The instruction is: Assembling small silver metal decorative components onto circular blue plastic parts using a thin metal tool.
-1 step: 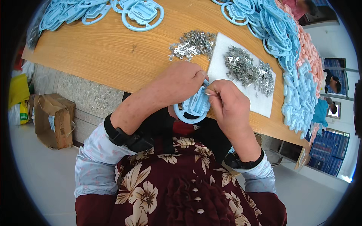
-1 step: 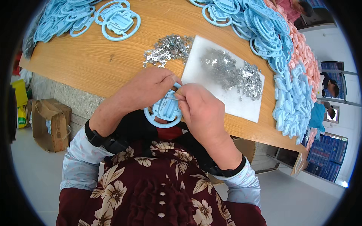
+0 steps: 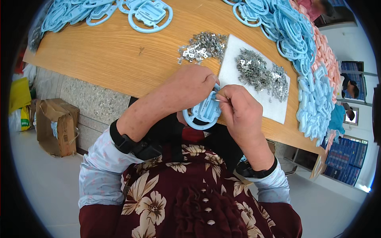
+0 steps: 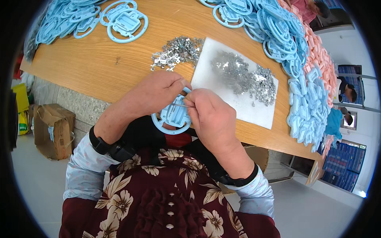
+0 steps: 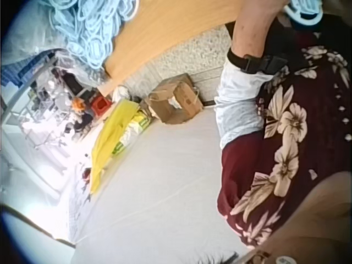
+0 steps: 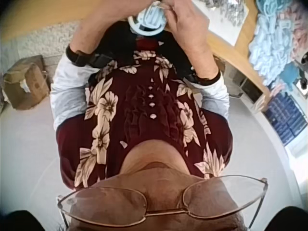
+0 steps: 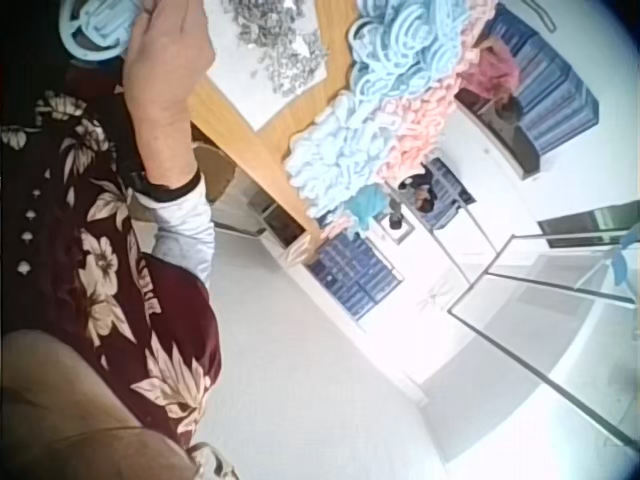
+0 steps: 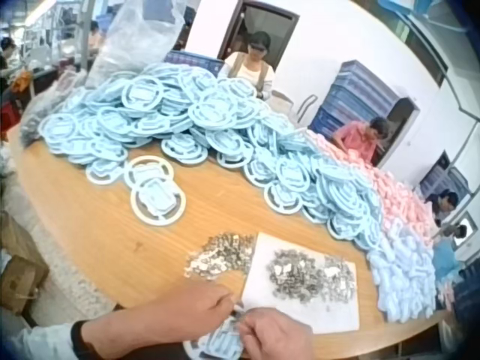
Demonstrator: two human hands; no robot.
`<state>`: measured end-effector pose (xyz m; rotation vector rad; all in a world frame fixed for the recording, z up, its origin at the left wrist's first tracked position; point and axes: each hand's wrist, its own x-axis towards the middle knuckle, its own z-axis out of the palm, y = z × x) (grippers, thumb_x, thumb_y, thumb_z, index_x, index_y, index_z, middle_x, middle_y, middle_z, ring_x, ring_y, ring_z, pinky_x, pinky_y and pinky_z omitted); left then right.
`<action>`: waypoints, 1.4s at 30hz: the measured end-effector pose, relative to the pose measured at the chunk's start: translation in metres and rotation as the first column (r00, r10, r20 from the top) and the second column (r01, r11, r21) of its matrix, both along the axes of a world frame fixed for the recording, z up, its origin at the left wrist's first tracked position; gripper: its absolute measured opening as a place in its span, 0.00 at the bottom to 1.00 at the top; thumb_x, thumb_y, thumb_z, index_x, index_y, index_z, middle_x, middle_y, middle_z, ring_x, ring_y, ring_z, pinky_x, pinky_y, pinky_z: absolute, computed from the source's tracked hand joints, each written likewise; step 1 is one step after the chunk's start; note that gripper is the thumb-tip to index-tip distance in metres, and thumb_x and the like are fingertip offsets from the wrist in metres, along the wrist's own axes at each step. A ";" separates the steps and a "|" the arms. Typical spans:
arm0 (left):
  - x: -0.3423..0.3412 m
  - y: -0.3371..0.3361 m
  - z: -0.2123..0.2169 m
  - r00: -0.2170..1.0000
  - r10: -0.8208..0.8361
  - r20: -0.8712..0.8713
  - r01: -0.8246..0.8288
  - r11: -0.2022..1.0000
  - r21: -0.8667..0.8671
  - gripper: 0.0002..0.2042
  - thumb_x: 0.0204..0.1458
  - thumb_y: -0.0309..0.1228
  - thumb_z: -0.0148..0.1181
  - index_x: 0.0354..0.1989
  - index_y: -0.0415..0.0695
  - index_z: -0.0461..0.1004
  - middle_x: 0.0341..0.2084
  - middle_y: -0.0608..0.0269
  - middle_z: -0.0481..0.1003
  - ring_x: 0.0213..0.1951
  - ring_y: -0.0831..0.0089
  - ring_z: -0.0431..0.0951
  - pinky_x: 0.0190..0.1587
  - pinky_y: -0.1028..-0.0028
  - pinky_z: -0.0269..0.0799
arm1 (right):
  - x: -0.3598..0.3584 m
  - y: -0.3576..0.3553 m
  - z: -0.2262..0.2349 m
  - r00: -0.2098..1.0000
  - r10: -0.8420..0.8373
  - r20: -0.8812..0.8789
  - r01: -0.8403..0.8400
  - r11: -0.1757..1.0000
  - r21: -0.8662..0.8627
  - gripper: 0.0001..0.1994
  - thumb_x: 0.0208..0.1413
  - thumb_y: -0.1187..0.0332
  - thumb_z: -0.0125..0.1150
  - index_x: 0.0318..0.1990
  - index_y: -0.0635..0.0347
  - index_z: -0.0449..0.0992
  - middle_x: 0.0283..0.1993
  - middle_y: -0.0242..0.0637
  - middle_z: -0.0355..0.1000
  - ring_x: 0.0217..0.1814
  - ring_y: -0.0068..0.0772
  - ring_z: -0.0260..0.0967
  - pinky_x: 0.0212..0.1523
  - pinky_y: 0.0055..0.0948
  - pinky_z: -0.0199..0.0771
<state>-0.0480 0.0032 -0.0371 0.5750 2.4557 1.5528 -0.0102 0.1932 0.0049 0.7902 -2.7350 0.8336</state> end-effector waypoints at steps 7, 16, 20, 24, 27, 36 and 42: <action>-0.005 -0.001 -0.001 0.999 -0.019 -0.035 0.016 0.996 -0.086 0.20 0.61 0.37 0.44 0.39 0.37 0.82 0.32 0.44 0.80 0.37 0.48 0.79 0.42 0.56 0.73 | -0.005 0.002 -0.002 0.984 -0.048 0.169 0.068 0.991 -0.118 0.05 0.55 0.75 0.65 0.36 0.58 0.75 0.33 0.41 0.73 0.32 0.46 0.74 0.33 0.36 0.73; -0.005 0.002 0.001 0.992 0.032 0.122 -0.020 0.996 -0.092 0.19 0.62 0.38 0.45 0.36 0.37 0.81 0.33 0.43 0.79 0.38 0.46 0.78 0.44 0.54 0.73 | -0.006 0.004 0.001 0.976 -0.023 0.215 0.051 0.991 -0.123 0.04 0.57 0.76 0.65 0.37 0.60 0.75 0.32 0.40 0.73 0.31 0.39 0.74 0.33 0.32 0.73; -0.004 0.003 -0.005 0.992 0.047 0.117 -0.038 0.996 -0.078 0.19 0.62 0.38 0.45 0.35 0.36 0.80 0.32 0.43 0.79 0.38 0.45 0.78 0.43 0.54 0.73 | -0.007 0.005 -0.004 0.996 0.037 0.082 -0.036 0.999 -0.013 0.08 0.52 0.76 0.67 0.38 0.59 0.76 0.35 0.39 0.75 0.32 0.39 0.74 0.33 0.34 0.75; -0.003 0.004 -0.006 0.993 0.053 0.107 -0.051 0.998 -0.023 0.19 0.62 0.37 0.45 0.35 0.36 0.80 0.31 0.43 0.79 0.37 0.45 0.78 0.42 0.54 0.73 | -0.003 0.001 -0.004 0.971 0.121 -0.206 -0.088 0.982 0.165 0.13 0.45 0.77 0.68 0.41 0.57 0.78 0.43 0.38 0.77 0.34 0.38 0.74 0.33 0.34 0.76; -0.004 0.002 0.004 0.994 0.034 0.100 -0.025 0.996 -0.082 0.19 0.62 0.37 0.46 0.35 0.36 0.80 0.30 0.43 0.79 0.36 0.45 0.78 0.42 0.55 0.73 | 0.006 0.005 0.002 0.967 0.140 -0.214 -0.090 0.969 0.229 0.17 0.43 0.78 0.68 0.44 0.57 0.79 0.51 0.39 0.76 0.36 0.38 0.74 0.33 0.33 0.77; -0.004 0.002 -0.009 0.997 0.012 -0.078 -0.016 0.999 -0.049 0.19 0.61 0.38 0.47 0.40 0.37 0.82 0.33 0.44 0.81 0.37 0.49 0.81 0.42 0.58 0.75 | 0.020 0.021 0.001 0.996 -0.020 -0.090 0.035 0.984 0.173 0.25 0.41 0.77 0.68 0.52 0.55 0.80 0.53 0.39 0.74 0.39 0.38 0.74 0.35 0.33 0.78; -0.005 0.003 -0.003 0.998 0.044 0.048 -0.044 0.999 -0.005 0.18 0.62 0.37 0.48 0.40 0.36 0.82 0.31 0.45 0.81 0.34 0.53 0.82 0.39 0.61 0.76 | 0.018 0.026 0.002 0.999 0.047 -0.007 -0.045 0.979 0.197 0.22 0.48 0.76 0.67 0.54 0.54 0.80 0.47 0.38 0.74 0.39 0.38 0.75 0.37 0.34 0.78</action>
